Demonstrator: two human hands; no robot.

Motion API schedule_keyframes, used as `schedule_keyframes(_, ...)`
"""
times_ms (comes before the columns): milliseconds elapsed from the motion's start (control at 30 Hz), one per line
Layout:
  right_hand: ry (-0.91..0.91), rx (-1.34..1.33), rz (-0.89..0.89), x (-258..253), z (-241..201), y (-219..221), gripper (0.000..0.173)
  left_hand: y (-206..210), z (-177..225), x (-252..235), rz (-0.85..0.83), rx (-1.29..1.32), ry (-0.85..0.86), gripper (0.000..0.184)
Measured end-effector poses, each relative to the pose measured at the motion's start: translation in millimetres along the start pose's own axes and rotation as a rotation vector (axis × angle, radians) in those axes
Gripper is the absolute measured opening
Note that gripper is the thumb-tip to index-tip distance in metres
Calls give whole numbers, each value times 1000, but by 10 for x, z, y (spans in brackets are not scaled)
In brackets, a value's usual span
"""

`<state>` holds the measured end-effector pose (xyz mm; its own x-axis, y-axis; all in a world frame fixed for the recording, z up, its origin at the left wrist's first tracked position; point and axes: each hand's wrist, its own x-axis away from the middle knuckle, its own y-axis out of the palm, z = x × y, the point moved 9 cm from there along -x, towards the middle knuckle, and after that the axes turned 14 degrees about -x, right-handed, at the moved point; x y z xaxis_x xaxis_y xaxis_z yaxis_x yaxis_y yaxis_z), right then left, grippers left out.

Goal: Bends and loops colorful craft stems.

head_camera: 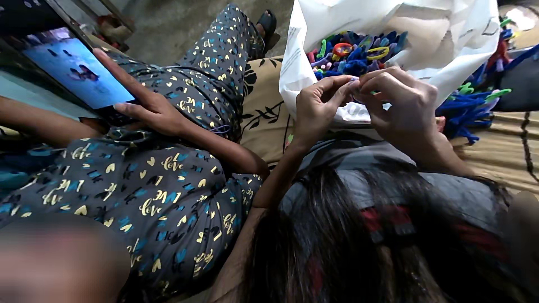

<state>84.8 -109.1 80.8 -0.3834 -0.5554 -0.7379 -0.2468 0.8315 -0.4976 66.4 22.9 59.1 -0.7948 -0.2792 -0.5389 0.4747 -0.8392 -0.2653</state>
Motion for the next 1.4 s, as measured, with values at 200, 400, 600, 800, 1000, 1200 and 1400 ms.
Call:
schedule_keyframes(200,102,-59,13,3,101,-21,17,17,10,5,40,65,32,11)
schedule_keyframes(400,125,-110,29,32,130,-29,21,10,39,-18,-28,173,39,10)
schedule_keyframes(600,121,-161,93,19,184,-110,20,52,37,-108,14,195,46,11)
schedule_keyframes(800,119,-115,108,2,235,-133,18,131,50,-197,9,151,109,11)
schedule_keyframes(1000,126,-84,93,-3,251,-112,16,153,39,-212,-2,151,102,11)
schedule_keyframes(1200,119,-70,119,14,268,-133,17,167,38,-220,-32,115,115,8)
schedule_keyframes(1400,228,-278,107,-97,388,-102,18,85,-46,-284,-19,202,4,14)
